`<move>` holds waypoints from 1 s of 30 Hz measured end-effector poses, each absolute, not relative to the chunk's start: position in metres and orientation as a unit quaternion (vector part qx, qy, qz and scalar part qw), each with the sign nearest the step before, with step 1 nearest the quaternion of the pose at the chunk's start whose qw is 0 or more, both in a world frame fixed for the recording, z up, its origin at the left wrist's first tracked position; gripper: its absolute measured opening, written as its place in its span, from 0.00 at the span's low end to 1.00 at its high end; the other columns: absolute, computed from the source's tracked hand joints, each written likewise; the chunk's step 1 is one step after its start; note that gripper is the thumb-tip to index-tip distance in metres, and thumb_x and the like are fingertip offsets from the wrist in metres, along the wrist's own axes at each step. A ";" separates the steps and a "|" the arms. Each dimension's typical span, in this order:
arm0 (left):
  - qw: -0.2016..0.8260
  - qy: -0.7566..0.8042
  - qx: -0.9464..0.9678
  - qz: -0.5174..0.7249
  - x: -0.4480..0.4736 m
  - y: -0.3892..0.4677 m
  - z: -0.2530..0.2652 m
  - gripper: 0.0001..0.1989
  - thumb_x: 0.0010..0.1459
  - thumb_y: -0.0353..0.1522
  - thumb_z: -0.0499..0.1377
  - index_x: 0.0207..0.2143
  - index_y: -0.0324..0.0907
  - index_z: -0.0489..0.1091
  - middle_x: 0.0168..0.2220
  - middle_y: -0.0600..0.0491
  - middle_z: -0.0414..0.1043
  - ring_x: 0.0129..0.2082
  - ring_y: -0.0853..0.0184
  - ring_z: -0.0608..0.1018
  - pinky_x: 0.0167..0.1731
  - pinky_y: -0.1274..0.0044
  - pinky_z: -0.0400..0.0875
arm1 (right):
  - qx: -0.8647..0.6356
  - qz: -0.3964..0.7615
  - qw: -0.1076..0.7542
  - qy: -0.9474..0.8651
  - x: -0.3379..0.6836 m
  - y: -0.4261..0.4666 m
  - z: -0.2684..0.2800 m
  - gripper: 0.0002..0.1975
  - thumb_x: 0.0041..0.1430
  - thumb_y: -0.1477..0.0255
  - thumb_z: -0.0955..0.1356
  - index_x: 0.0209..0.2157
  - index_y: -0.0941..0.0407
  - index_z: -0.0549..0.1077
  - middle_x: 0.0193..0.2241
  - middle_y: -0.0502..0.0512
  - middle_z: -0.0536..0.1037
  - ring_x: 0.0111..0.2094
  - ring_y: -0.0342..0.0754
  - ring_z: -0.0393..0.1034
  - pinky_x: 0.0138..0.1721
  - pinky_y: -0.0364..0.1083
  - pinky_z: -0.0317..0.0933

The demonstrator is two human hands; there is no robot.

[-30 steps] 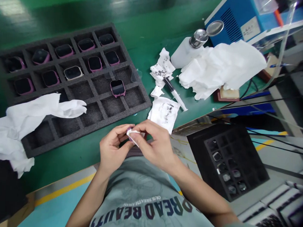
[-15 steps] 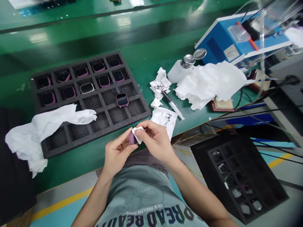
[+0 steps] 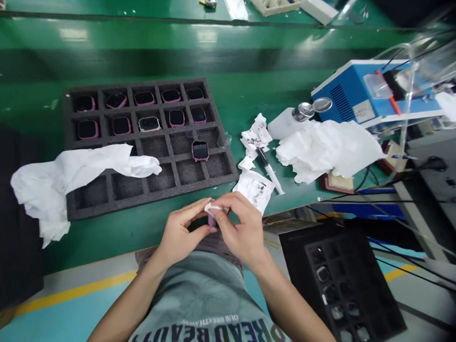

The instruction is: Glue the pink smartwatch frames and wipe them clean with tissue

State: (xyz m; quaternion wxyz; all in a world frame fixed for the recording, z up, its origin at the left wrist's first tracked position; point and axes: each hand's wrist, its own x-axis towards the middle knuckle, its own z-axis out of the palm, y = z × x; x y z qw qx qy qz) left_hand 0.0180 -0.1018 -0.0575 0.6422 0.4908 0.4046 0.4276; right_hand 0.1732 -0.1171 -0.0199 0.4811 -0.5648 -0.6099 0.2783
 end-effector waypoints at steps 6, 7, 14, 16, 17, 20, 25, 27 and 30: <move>0.616 0.387 0.521 0.446 0.019 -0.103 -0.061 0.29 0.50 0.24 0.72 0.55 0.47 0.78 0.57 0.47 0.78 0.54 0.54 0.82 0.54 0.65 0.80 | -0.625 0.261 0.449 -0.583 0.197 -0.098 -0.022 0.05 0.63 0.76 0.70 0.32 0.53 0.76 0.30 0.51 0.78 0.30 0.45 0.70 0.33 0.46 0.65; 0.617 0.387 0.521 0.446 0.019 -0.103 -0.060 0.29 0.50 0.24 0.72 0.56 0.47 0.78 0.57 0.47 0.78 0.54 0.54 0.82 0.55 0.65 0.80 | -0.620 0.263 0.447 -0.589 0.200 -0.102 -0.019 0.05 0.63 0.76 0.70 0.33 0.53 0.76 0.30 0.50 0.78 0.30 0.45 0.70 0.33 0.45 0.65; 0.585 0.405 0.558 0.426 0.019 -0.103 -0.063 0.28 0.54 0.23 0.68 0.58 0.47 0.76 0.57 0.48 0.79 0.53 0.56 0.83 0.56 0.65 0.78 | -0.567 0.259 0.440 -0.647 0.183 -0.117 -0.019 0.06 0.65 0.78 0.69 0.36 0.54 0.77 0.32 0.54 0.79 0.36 0.48 0.74 0.38 0.48 0.68; 0.582 0.406 0.559 0.429 0.020 -0.104 -0.064 0.29 0.53 0.23 0.69 0.58 0.47 0.76 0.58 0.48 0.78 0.53 0.55 0.83 0.56 0.64 0.79 | -0.587 0.263 0.442 -0.626 0.181 -0.103 -0.026 0.06 0.64 0.77 0.69 0.34 0.54 0.77 0.32 0.54 0.79 0.34 0.47 0.73 0.37 0.47 0.68; 0.588 0.401 0.552 0.434 0.020 -0.104 -0.065 0.29 0.52 0.24 0.70 0.58 0.47 0.76 0.58 0.47 0.78 0.53 0.55 0.83 0.55 0.64 0.80 | -0.595 0.263 0.441 -0.618 0.183 -0.097 -0.027 0.06 0.64 0.76 0.69 0.33 0.54 0.77 0.32 0.54 0.79 0.34 0.47 0.73 0.36 0.47 0.67; 0.611 0.393 0.522 0.447 0.021 -0.104 -0.063 0.29 0.52 0.24 0.71 0.57 0.46 0.76 0.57 0.46 0.78 0.54 0.55 0.83 0.55 0.65 0.79 | -0.611 0.254 0.444 -0.604 0.192 -0.094 -0.023 0.06 0.64 0.75 0.69 0.32 0.54 0.77 0.31 0.53 0.79 0.33 0.47 0.71 0.35 0.48 0.66; 0.625 0.397 0.507 0.442 0.020 -0.104 -0.061 0.27 0.55 0.25 0.69 0.57 0.46 0.76 0.56 0.46 0.80 0.53 0.57 0.83 0.56 0.67 0.79 | -0.564 0.291 0.441 -0.634 0.189 -0.122 -0.011 0.05 0.64 0.77 0.69 0.36 0.53 0.76 0.32 0.53 0.78 0.35 0.48 0.73 0.37 0.47 0.67; 0.609 0.410 0.518 0.439 0.020 -0.105 -0.063 0.26 0.55 0.25 0.68 0.57 0.46 0.76 0.56 0.47 0.80 0.53 0.57 0.83 0.57 0.67 0.78 | -0.546 0.290 0.447 -0.647 0.182 -0.123 -0.013 0.05 0.65 0.78 0.69 0.36 0.54 0.77 0.33 0.54 0.79 0.37 0.48 0.74 0.38 0.47 0.68; 0.596 0.418 0.529 0.436 0.021 -0.106 -0.065 0.27 0.54 0.24 0.69 0.57 0.45 0.76 0.56 0.48 0.80 0.53 0.56 0.83 0.58 0.66 0.77 | -0.570 0.283 0.448 -0.628 0.178 -0.107 -0.019 0.05 0.64 0.77 0.70 0.34 0.55 0.77 0.31 0.54 0.78 0.35 0.47 0.73 0.37 0.47 0.66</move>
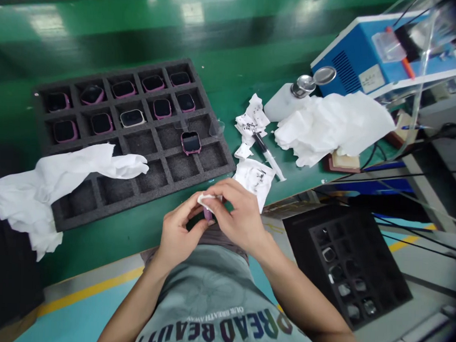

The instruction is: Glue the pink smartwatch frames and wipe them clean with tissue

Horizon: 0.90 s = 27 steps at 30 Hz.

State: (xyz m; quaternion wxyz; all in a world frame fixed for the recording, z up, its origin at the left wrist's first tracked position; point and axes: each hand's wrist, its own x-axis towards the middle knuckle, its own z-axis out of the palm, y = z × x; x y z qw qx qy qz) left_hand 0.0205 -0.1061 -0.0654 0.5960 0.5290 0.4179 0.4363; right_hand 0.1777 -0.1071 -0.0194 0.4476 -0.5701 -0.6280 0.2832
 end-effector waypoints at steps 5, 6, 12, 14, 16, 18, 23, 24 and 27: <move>0.610 0.406 0.498 0.464 0.025 -0.105 -0.063 0.27 0.52 0.25 0.71 0.56 0.43 0.75 0.55 0.45 0.80 0.53 0.58 0.83 0.55 0.68 0.79 | -0.619 0.336 0.471 -0.531 0.187 -0.100 -0.021 0.04 0.63 0.74 0.70 0.33 0.54 0.77 0.30 0.51 0.79 0.30 0.45 0.70 0.32 0.45 0.63; 0.614 0.407 0.492 0.465 0.025 -0.104 -0.062 0.27 0.53 0.25 0.71 0.55 0.43 0.74 0.55 0.44 0.80 0.53 0.58 0.83 0.55 0.68 0.79 | -0.619 0.364 0.476 -0.508 0.188 -0.105 -0.021 0.04 0.63 0.73 0.70 0.33 0.54 0.77 0.30 0.51 0.79 0.30 0.45 0.70 0.32 0.45 0.63; 0.622 0.411 0.482 0.460 0.026 -0.104 -0.060 0.26 0.55 0.25 0.70 0.55 0.44 0.73 0.56 0.44 0.79 0.55 0.58 0.82 0.55 0.69 0.79 | -0.591 0.469 0.498 -0.428 0.183 -0.135 -0.024 0.03 0.62 0.70 0.72 0.33 0.54 0.76 0.29 0.50 0.78 0.29 0.43 0.71 0.30 0.43 0.65; 0.621 0.412 0.483 0.459 0.026 -0.104 -0.061 0.24 0.56 0.26 0.69 0.56 0.44 0.73 0.56 0.44 0.78 0.55 0.58 0.82 0.55 0.69 0.79 | -0.586 0.472 0.503 -0.427 0.180 -0.135 -0.025 0.03 0.61 0.71 0.72 0.32 0.54 0.76 0.28 0.50 0.78 0.28 0.44 0.72 0.30 0.44 0.66; 0.623 0.416 0.485 0.452 0.025 -0.105 -0.061 0.24 0.58 0.27 0.68 0.56 0.44 0.72 0.57 0.43 0.78 0.54 0.57 0.82 0.54 0.68 0.80 | -0.588 0.460 0.502 -0.437 0.178 -0.134 -0.025 0.03 0.60 0.71 0.72 0.32 0.54 0.76 0.28 0.51 0.78 0.29 0.44 0.72 0.31 0.44 0.67; 0.623 0.417 0.490 0.445 0.025 -0.105 -0.061 0.23 0.58 0.27 0.67 0.57 0.44 0.72 0.58 0.43 0.77 0.54 0.57 0.83 0.53 0.68 0.80 | -0.597 0.442 0.496 -0.449 0.176 -0.132 -0.025 0.02 0.59 0.72 0.72 0.32 0.54 0.76 0.28 0.51 0.78 0.29 0.45 0.72 0.31 0.45 0.67; 0.611 0.414 0.509 0.443 0.024 -0.106 -0.064 0.24 0.59 0.25 0.66 0.58 0.46 0.72 0.58 0.45 0.76 0.53 0.60 0.83 0.53 0.70 0.80 | -0.620 0.427 0.477 -0.453 0.175 -0.133 -0.024 0.02 0.56 0.73 0.71 0.30 0.54 0.76 0.26 0.50 0.78 0.27 0.44 0.71 0.30 0.44 0.67; 0.605 0.414 0.517 0.442 0.024 -0.106 -0.065 0.25 0.59 0.24 0.66 0.58 0.46 0.72 0.59 0.45 0.76 0.53 0.60 0.83 0.53 0.70 0.80 | -0.626 0.427 0.473 -0.449 0.175 -0.133 -0.024 0.02 0.56 0.73 0.71 0.29 0.54 0.77 0.25 0.50 0.79 0.26 0.44 0.71 0.29 0.44 0.67; 0.580 0.412 0.555 0.431 0.024 -0.107 -0.069 0.26 0.59 0.24 0.65 0.59 0.46 0.72 0.61 0.44 0.74 0.54 0.60 0.82 0.54 0.69 0.79 | -0.647 0.438 0.462 -0.420 0.176 -0.132 -0.025 0.02 0.53 0.72 0.72 0.27 0.55 0.76 0.24 0.50 0.79 0.24 0.44 0.70 0.26 0.43 0.65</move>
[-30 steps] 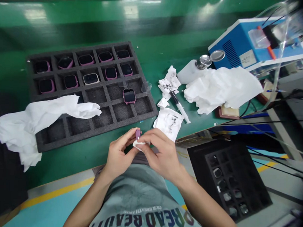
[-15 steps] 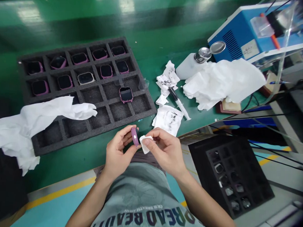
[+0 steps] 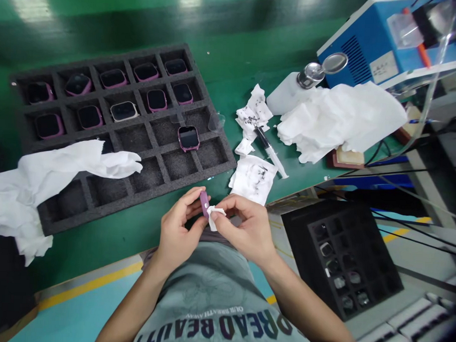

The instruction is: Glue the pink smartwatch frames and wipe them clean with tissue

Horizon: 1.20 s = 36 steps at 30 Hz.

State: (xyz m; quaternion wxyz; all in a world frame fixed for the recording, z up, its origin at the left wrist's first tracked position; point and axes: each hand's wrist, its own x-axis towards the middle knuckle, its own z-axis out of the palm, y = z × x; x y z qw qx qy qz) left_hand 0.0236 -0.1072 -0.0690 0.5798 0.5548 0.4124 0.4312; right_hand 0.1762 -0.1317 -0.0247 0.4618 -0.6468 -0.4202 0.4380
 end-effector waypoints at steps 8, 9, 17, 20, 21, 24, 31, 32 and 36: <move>0.516 0.400 0.637 0.410 0.020 -0.111 -0.079 0.30 0.60 0.22 0.63 0.63 0.48 0.70 0.64 0.46 0.72 0.59 0.57 0.79 0.57 0.68 0.78 | -0.653 0.480 0.457 -0.366 0.179 -0.125 -0.029 0.05 0.49 0.70 0.72 0.24 0.56 0.75 0.21 0.50 0.76 0.22 0.42 0.66 0.23 0.42 0.62; 0.504 0.397 0.649 0.408 0.019 -0.112 -0.079 0.31 0.60 0.21 0.62 0.63 0.49 0.69 0.64 0.47 0.72 0.59 0.57 0.78 0.57 0.68 0.78 | -0.654 0.480 0.459 -0.362 0.180 -0.123 -0.029 0.05 0.49 0.70 0.72 0.24 0.56 0.75 0.21 0.50 0.76 0.22 0.42 0.65 0.23 0.42 0.61; 0.396 0.384 0.731 0.402 0.018 -0.111 -0.078 0.36 0.61 0.19 0.60 0.68 0.50 0.62 0.64 0.48 0.72 0.61 0.56 0.77 0.60 0.65 0.76 | -0.621 0.541 0.480 -0.302 0.181 -0.108 -0.026 0.07 0.46 0.69 0.74 0.23 0.56 0.73 0.18 0.48 0.75 0.20 0.41 0.65 0.21 0.41 0.59; 0.361 0.375 0.755 0.398 0.018 -0.110 -0.076 0.37 0.60 0.19 0.60 0.69 0.51 0.61 0.64 0.49 0.72 0.61 0.57 0.77 0.61 0.65 0.74 | -0.610 0.563 0.478 -0.288 0.183 -0.105 -0.024 0.08 0.46 0.69 0.75 0.22 0.56 0.73 0.18 0.47 0.75 0.19 0.40 0.64 0.20 0.40 0.58; 0.352 0.369 0.762 0.399 0.019 -0.110 -0.077 0.38 0.60 0.18 0.61 0.69 0.51 0.60 0.64 0.49 0.71 0.61 0.57 0.77 0.62 0.66 0.74 | -0.608 0.566 0.478 -0.286 0.184 -0.104 -0.024 0.09 0.46 0.69 0.75 0.22 0.56 0.73 0.18 0.47 0.75 0.19 0.40 0.64 0.20 0.40 0.57; 0.333 0.346 0.778 0.406 0.020 -0.110 -0.079 0.39 0.59 0.17 0.62 0.68 0.52 0.61 0.64 0.50 0.72 0.60 0.58 0.78 0.61 0.69 0.74 | -0.603 0.566 0.479 -0.295 0.189 -0.098 -0.026 0.09 0.48 0.69 0.74 0.23 0.57 0.73 0.18 0.48 0.75 0.20 0.40 0.65 0.22 0.41 0.58; 0.476 0.375 0.633 0.481 0.023 -0.113 -0.069 0.35 0.59 0.19 0.65 0.65 0.51 0.66 0.65 0.47 0.71 0.57 0.59 0.80 0.55 0.71 0.79 | -0.607 0.477 0.532 -0.346 0.208 -0.104 -0.025 0.08 0.56 0.67 0.74 0.30 0.57 0.77 0.24 0.48 0.76 0.24 0.41 0.66 0.27 0.42 0.61; 0.499 0.376 0.618 0.477 0.023 -0.112 -0.066 0.34 0.59 0.20 0.65 0.65 0.51 0.67 0.64 0.47 0.72 0.55 0.60 0.82 0.54 0.72 0.79 | -0.607 0.449 0.535 -0.379 0.208 -0.109 -0.022 0.06 0.59 0.68 0.73 0.31 0.56 0.77 0.26 0.49 0.77 0.26 0.42 0.68 0.28 0.43 0.62; 0.555 0.372 0.588 0.456 0.021 -0.108 -0.061 0.31 0.59 0.22 0.65 0.63 0.51 0.70 0.60 0.48 0.77 0.53 0.62 0.83 0.54 0.75 0.78 | -0.541 0.325 0.512 -0.583 0.193 -0.124 -0.011 0.06 0.64 0.77 0.69 0.37 0.53 0.79 0.32 0.53 0.78 0.34 0.46 0.73 0.36 0.46 0.67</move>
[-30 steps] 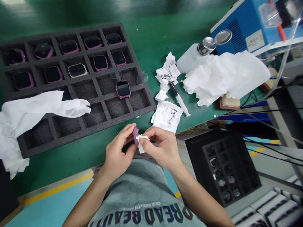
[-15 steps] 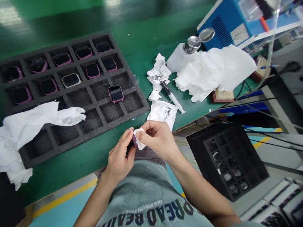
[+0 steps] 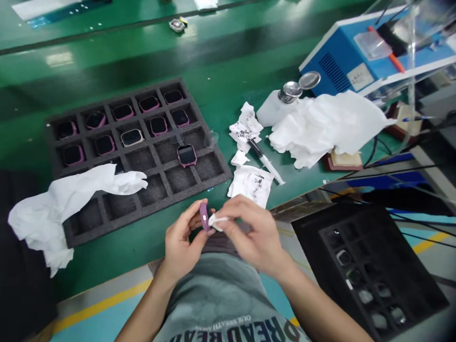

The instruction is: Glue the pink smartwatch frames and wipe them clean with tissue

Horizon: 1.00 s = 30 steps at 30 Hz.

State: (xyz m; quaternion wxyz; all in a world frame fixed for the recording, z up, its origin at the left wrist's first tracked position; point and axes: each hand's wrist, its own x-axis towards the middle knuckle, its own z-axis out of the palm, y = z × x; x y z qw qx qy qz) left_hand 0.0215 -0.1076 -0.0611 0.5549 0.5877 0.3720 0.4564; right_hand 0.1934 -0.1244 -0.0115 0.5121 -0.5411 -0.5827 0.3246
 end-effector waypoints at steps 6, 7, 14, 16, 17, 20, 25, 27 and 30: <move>0.615 0.367 0.543 0.438 0.013 -0.108 -0.059 0.27 0.56 0.26 0.69 0.59 0.45 0.75 0.55 0.44 0.80 0.49 0.58 0.85 0.51 0.70 0.80 | -0.547 0.236 0.447 -0.667 0.188 -0.098 -0.026 0.07 0.67 0.77 0.68 0.36 0.54 0.78 0.32 0.55 0.78 0.36 0.49 0.73 0.37 0.49 0.67; 0.644 0.357 0.520 0.433 0.012 -0.108 -0.058 0.27 0.56 0.27 0.69 0.59 0.45 0.75 0.55 0.43 0.80 0.48 0.57 0.85 0.51 0.70 0.80 | -0.557 0.233 0.442 -0.663 0.192 -0.093 -0.027 0.06 0.66 0.77 0.68 0.35 0.54 0.78 0.31 0.54 0.78 0.36 0.49 0.73 0.37 0.49 0.67; 0.735 0.312 0.417 0.434 0.002 -0.102 -0.052 0.24 0.57 0.32 0.71 0.57 0.46 0.77 0.54 0.44 0.81 0.48 0.58 0.85 0.49 0.73 0.79 | -0.474 0.191 0.424 -0.748 0.183 -0.102 0.004 0.08 0.65 0.80 0.68 0.39 0.52 0.77 0.33 0.54 0.77 0.37 0.49 0.69 0.37 0.49 0.66; 0.727 0.322 0.423 0.435 0.000 -0.102 -0.055 0.22 0.56 0.33 0.71 0.54 0.45 0.79 0.54 0.45 0.81 0.49 0.58 0.84 0.49 0.74 0.79 | -0.443 0.177 0.406 -0.779 0.172 -0.104 0.006 0.10 0.65 0.81 0.68 0.39 0.52 0.78 0.34 0.54 0.78 0.37 0.50 0.68 0.37 0.49 0.66; 0.729 0.320 0.421 0.435 -0.001 -0.103 -0.056 0.22 0.56 0.33 0.71 0.54 0.45 0.79 0.53 0.46 0.81 0.49 0.58 0.84 0.49 0.74 0.79 | -0.449 0.170 0.406 -0.778 0.169 -0.102 0.005 0.10 0.65 0.81 0.68 0.39 0.52 0.78 0.34 0.55 0.78 0.37 0.50 0.67 0.37 0.50 0.66; 0.763 0.289 0.388 0.428 -0.002 -0.104 -0.057 0.24 0.56 0.33 0.71 0.56 0.46 0.78 0.49 0.46 0.84 0.45 0.58 0.86 0.50 0.70 0.79 | -0.507 0.149 0.409 -0.744 0.173 -0.091 -0.007 0.07 0.65 0.79 0.69 0.37 0.54 0.78 0.32 0.54 0.78 0.36 0.51 0.67 0.38 0.51 0.65; 0.807 0.237 0.292 0.455 -0.004 -0.105 -0.051 0.24 0.58 0.37 0.70 0.57 0.51 0.77 0.56 0.45 0.79 0.45 0.60 0.86 0.48 0.73 0.80 | -0.581 0.142 0.398 -0.696 0.202 -0.089 -0.021 0.05 0.66 0.76 0.69 0.34 0.54 0.77 0.32 0.53 0.79 0.37 0.50 0.69 0.40 0.51 0.64; 0.819 0.225 0.268 0.454 -0.005 -0.104 -0.049 0.25 0.57 0.36 0.71 0.58 0.52 0.76 0.56 0.46 0.80 0.45 0.61 0.86 0.47 0.75 0.80 | -0.605 0.151 0.417 -0.661 0.210 -0.093 -0.021 0.04 0.66 0.75 0.69 0.35 0.53 0.77 0.33 0.53 0.79 0.38 0.50 0.71 0.40 0.50 0.65; 0.829 0.222 0.255 0.445 -0.006 -0.104 -0.049 0.26 0.57 0.34 0.71 0.58 0.52 0.75 0.58 0.47 0.78 0.46 0.61 0.86 0.44 0.78 0.81 | -0.620 0.170 0.440 -0.627 0.216 -0.099 -0.018 0.03 0.66 0.73 0.70 0.36 0.53 0.77 0.33 0.52 0.78 0.37 0.49 0.71 0.39 0.49 0.64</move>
